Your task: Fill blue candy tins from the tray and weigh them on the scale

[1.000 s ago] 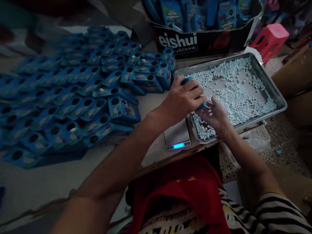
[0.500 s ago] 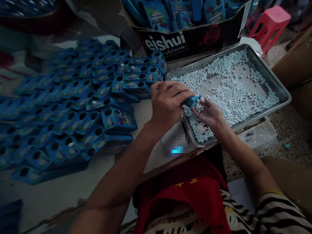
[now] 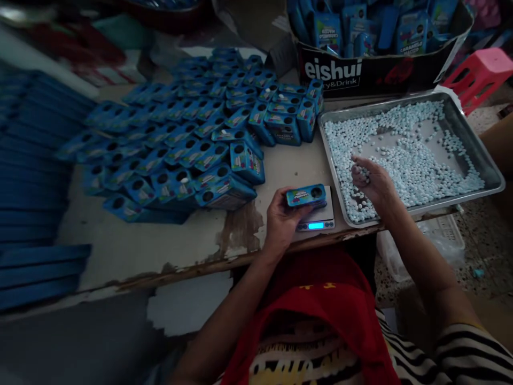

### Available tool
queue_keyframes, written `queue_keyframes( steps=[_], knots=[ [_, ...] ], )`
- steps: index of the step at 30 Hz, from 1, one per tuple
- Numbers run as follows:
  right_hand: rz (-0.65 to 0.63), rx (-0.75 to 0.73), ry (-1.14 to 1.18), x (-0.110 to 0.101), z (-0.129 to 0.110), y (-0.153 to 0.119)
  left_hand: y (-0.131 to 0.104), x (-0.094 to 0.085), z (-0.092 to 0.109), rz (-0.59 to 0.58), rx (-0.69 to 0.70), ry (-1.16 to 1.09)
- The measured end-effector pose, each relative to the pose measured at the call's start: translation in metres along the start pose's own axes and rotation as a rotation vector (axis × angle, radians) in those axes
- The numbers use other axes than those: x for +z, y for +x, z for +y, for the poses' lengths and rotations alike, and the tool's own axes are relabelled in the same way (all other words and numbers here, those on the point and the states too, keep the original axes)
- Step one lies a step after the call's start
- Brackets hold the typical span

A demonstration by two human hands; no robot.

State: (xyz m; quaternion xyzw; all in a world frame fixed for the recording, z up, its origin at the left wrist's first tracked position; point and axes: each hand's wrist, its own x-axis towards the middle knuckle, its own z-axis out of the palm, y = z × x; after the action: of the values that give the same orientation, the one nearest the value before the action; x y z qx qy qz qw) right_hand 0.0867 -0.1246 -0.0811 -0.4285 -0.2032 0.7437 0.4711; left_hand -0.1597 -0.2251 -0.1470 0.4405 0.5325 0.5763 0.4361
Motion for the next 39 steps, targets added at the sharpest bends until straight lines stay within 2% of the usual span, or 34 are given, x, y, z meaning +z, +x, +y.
queue_keyframes(
  steps=[3,5,8,10,12,14,18,21,25,34,39],
  knots=[
    [-0.045,0.082,-0.036,0.015,-0.005,-0.015,-0.002,-0.014,0.004,-0.106,0.068,0.007],
    [-0.031,0.117,-0.064,0.022,-0.009,-0.024,-0.005,-0.038,0.011,-0.131,0.107,0.067],
    [0.039,0.155,-0.140,0.027,-0.015,-0.036,-0.018,-0.088,0.022,-0.071,0.130,0.211],
    [0.104,0.144,-0.212,0.027,-0.018,-0.041,-0.032,-0.119,0.031,0.016,0.143,0.276],
    [0.152,0.120,-0.291,0.027,-0.021,-0.045,-0.044,-0.141,0.042,0.100,0.131,0.290],
    [0.146,0.118,-0.352,0.029,-0.024,-0.049,-0.052,-0.150,0.054,0.130,0.101,0.288],
    [0.053,0.083,-0.433,0.041,-0.030,-0.060,-0.053,-0.146,0.069,0.056,0.141,0.363],
    [-0.008,0.067,-0.505,0.054,-0.032,-0.067,-0.047,-0.137,0.070,0.017,0.210,0.429],
    [-0.098,0.086,-0.555,0.065,-0.030,-0.072,-0.042,-0.127,0.069,0.019,0.248,0.382],
    [-0.236,0.024,-0.681,0.071,-0.024,-0.074,-0.040,-0.113,0.069,0.049,0.344,0.404],
    [-0.288,0.022,-0.671,0.074,-0.029,-0.068,-0.038,-0.108,0.066,0.030,0.311,0.395]
  ],
)
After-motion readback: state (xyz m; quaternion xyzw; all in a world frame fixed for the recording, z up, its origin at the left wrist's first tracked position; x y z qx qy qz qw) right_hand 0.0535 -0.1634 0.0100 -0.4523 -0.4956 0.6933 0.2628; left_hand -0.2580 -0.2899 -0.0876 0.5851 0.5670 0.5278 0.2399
